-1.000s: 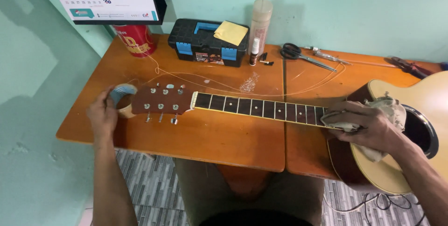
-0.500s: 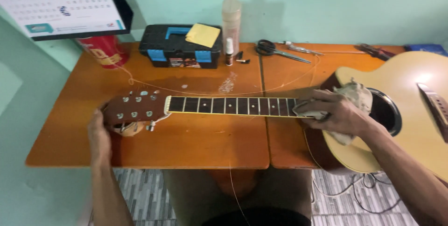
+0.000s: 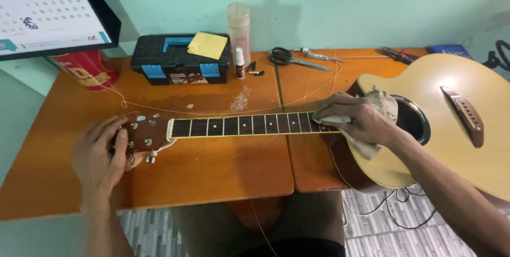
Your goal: Scrubbing and cleaning the fretboard of an acoustic guitar using a cloth and a small cleaning tool.
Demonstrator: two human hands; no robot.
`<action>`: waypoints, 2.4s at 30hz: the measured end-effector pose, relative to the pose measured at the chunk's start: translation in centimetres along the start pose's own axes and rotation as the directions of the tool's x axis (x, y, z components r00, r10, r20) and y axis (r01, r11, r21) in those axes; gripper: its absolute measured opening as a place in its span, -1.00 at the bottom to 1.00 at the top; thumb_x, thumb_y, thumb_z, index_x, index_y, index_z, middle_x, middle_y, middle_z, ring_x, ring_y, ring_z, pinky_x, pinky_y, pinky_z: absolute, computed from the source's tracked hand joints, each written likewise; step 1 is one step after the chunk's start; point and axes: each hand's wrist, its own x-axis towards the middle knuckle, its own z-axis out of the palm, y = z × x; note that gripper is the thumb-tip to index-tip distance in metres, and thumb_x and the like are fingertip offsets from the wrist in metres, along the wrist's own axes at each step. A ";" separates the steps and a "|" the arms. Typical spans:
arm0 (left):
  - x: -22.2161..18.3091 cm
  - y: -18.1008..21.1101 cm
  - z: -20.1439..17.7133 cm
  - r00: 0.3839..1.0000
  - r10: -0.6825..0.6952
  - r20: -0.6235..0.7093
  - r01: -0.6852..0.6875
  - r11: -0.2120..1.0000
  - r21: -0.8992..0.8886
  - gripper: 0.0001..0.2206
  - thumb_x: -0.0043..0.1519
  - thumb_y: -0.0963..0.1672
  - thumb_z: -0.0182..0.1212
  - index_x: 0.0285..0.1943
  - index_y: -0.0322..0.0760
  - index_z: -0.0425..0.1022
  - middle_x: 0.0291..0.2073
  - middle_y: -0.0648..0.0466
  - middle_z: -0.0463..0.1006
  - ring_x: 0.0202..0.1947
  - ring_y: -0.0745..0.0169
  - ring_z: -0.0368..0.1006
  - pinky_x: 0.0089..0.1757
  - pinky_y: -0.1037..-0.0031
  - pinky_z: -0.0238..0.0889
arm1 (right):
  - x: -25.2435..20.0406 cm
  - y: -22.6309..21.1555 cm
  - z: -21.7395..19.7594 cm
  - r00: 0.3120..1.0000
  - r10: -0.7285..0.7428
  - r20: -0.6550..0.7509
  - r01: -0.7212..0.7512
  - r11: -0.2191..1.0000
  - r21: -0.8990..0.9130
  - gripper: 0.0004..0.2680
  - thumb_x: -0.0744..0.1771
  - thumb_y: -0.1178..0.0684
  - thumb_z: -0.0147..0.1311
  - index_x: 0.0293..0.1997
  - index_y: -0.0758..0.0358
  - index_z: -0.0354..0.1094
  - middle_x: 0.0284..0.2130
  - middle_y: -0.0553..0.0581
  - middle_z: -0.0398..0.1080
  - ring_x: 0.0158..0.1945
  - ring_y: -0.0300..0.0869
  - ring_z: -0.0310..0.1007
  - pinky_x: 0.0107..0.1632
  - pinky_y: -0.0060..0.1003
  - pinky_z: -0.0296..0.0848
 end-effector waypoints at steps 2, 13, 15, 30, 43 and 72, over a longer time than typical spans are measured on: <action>0.9 0.4 0.1 0.992 0.128 -0.020 -0.124 0.982 0.142 -0.54 0.52 0.05 -0.21 0.30 -0.20 0.56 0.26 -0.08 0.58 0.38 -0.20 0.37 0.28 -0.03 0.09 | 0.3 0.0 0.3 1.000 0.028 -0.013 -0.028 0.998 -0.057 -0.85 0.36 0.05 0.06 -0.05 0.15 0.53 -0.06 0.04 0.50 -0.05 -0.17 0.58 -0.03 -0.30 0.57; 5.7 8.5 1.8 0.833 -0.004 0.554 0.038 0.998 -0.051 -0.53 0.32 0.20 -0.09 0.04 0.01 0.63 -0.14 -0.03 0.70 -0.01 -0.09 0.59 -0.02 0.16 0.37 | 3.6 1.2 3.7 0.992 0.038 -0.119 -0.025 0.994 0.110 -0.71 0.22 0.45 0.04 -0.13 0.23 0.56 -0.16 0.19 0.51 0.00 0.13 0.55 0.03 0.00 0.52; 5.6 8.4 1.9 0.827 -0.017 0.562 0.051 0.998 -0.045 -0.50 0.31 0.21 -0.10 -0.04 -0.02 0.66 -0.23 -0.02 0.71 -0.07 -0.07 0.61 -0.08 0.19 0.38 | 4.0 0.5 4.3 0.993 0.035 -0.110 -0.022 0.993 0.120 -0.68 0.20 0.49 -0.02 -0.16 0.23 0.57 -0.17 0.19 0.52 0.00 0.13 0.56 0.03 0.00 0.52; 6.1 9.2 0.6 0.826 -0.020 0.563 0.104 0.987 -0.119 -0.45 0.30 0.19 0.00 -0.54 -0.22 0.52 -0.68 -0.04 0.45 -0.43 -0.01 0.47 -0.32 0.33 0.22 | 4.5 3.5 3.6 0.965 -0.263 -0.015 0.263 0.960 0.098 -0.74 0.22 0.43 -0.12 -0.25 0.33 0.55 -0.22 0.28 0.51 -0.04 0.13 0.55 0.03 -0.03 0.52; 5.8 8.9 0.8 0.845 -0.018 0.535 0.110 0.984 -0.141 -0.44 0.23 0.22 0.03 -0.57 -0.22 0.47 -0.67 -0.03 0.43 -0.45 0.02 0.46 -0.35 0.36 0.22 | 3.3 0.8 3.6 0.934 -0.353 0.057 0.347 0.934 0.089 -0.74 0.21 0.40 -0.08 -0.20 0.29 0.54 -0.22 0.21 0.51 -0.09 0.07 0.57 -0.09 -0.12 0.55; 5.7 8.1 1.2 0.816 -0.030 0.577 0.120 0.986 -0.118 -0.45 0.28 0.22 0.00 -0.54 -0.16 0.50 -0.63 0.05 0.47 -0.38 0.11 0.49 -0.32 0.40 0.26 | 3.5 0.2 4.0 0.923 -0.381 0.058 0.383 0.924 -0.016 -0.71 0.16 0.36 -0.19 -0.23 0.34 0.50 -0.37 0.19 0.43 -0.25 0.00 0.48 -0.10 -0.16 0.52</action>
